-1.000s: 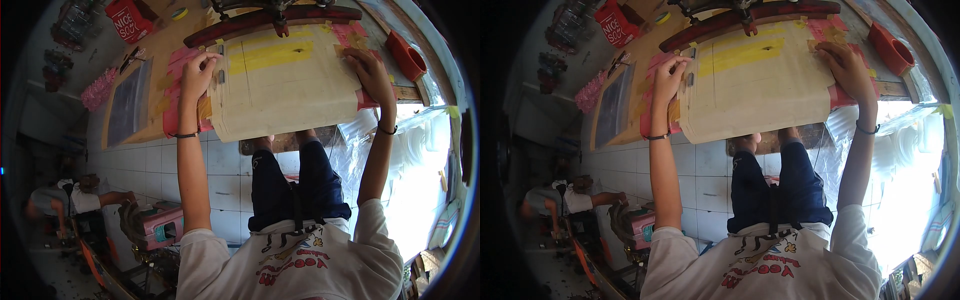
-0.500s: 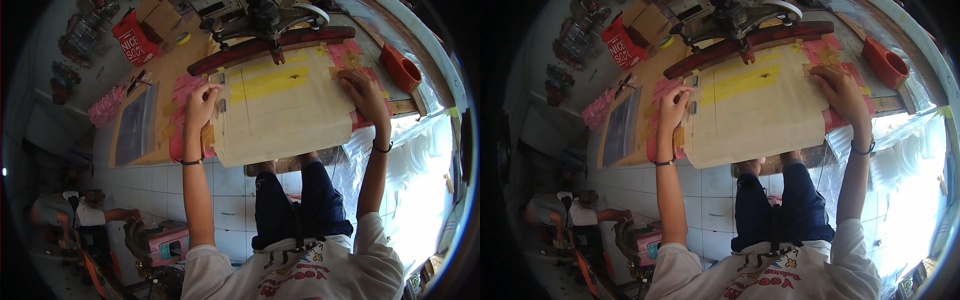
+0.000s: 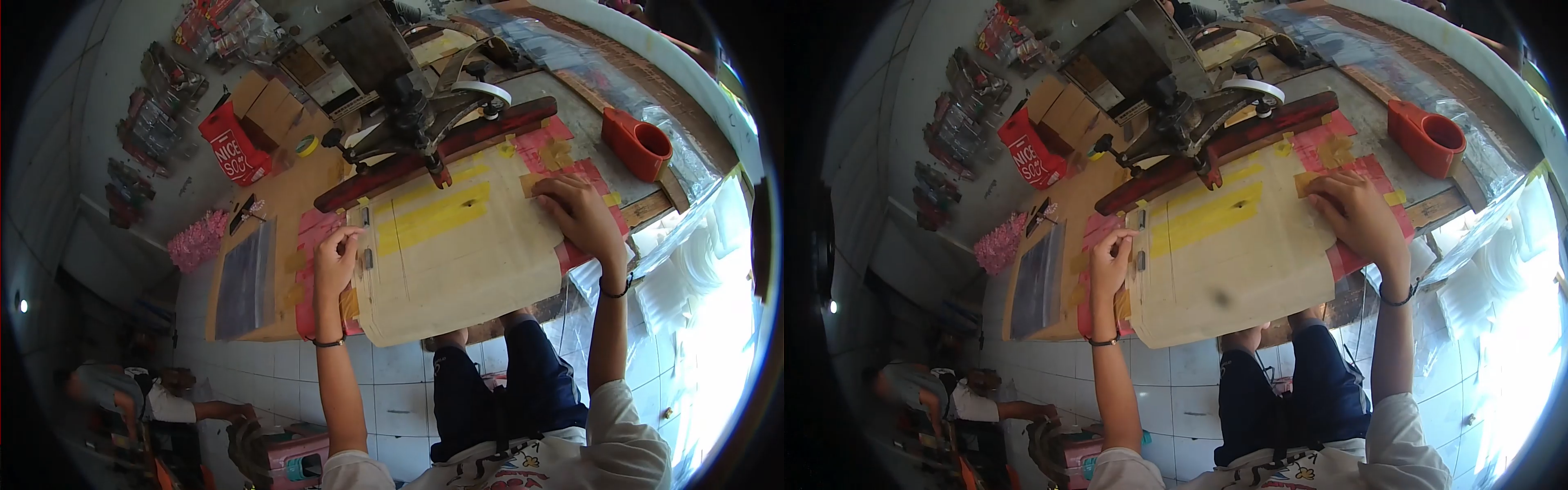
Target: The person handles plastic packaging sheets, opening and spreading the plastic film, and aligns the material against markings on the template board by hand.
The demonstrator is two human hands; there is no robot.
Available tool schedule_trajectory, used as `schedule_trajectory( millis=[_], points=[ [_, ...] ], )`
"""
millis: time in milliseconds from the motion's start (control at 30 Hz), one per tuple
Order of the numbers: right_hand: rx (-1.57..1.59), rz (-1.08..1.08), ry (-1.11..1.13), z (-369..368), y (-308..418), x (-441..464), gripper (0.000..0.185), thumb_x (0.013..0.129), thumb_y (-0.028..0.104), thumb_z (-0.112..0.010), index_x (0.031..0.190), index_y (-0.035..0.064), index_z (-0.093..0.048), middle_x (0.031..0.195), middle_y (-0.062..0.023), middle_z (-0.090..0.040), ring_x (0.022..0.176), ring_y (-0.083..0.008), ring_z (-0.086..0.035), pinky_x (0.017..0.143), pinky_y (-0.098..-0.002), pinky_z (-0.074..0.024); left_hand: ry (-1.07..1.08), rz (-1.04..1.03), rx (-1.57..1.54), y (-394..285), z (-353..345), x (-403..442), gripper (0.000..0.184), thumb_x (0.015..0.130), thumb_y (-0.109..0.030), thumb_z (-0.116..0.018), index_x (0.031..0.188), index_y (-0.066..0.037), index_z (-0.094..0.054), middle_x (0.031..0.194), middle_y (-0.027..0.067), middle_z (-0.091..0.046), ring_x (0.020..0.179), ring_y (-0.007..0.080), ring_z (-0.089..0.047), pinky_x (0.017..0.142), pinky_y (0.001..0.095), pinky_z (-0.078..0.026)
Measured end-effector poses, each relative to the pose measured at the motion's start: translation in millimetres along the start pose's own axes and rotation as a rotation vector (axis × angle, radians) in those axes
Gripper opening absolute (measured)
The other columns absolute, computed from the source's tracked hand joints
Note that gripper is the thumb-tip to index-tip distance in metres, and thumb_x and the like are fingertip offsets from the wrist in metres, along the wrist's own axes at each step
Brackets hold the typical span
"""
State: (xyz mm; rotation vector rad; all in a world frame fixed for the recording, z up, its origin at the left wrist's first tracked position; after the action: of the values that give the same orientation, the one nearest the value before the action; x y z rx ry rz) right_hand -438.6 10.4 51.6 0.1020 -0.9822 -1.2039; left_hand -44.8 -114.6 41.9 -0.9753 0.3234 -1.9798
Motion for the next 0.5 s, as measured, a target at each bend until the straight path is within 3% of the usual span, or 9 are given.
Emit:
schedule_trajectory(
  millis=[500],
  points=[
    [0.003,0.017,0.000,3.3,1.3,-1.7,0.016,0.090,0.013,-0.063,0.101,0.0031,-0.069,0.095,-0.0128,-0.070,0.094,-0.0317,-0.063,0.087,-0.0413,-0.0487,0.022,0.034,0.027,0.2,-2.6,-0.9,0.014,0.093,-0.003,-0.059,0.097,-0.003,-0.073,0.058,-0.0026,-0.044,0.054,0.0052,-0.039,0.050,0.0256,-0.031]
  ],
)
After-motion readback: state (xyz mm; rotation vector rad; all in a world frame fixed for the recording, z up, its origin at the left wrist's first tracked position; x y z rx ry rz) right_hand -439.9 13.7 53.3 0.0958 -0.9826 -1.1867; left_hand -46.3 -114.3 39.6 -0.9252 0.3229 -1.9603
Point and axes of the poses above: each hand's wrist, its own x-axis towards the middle knuckle, its own z-axis out of the back of the hand, y = z × x, the point moved 6 cm from there along x, towards the middle knuckle
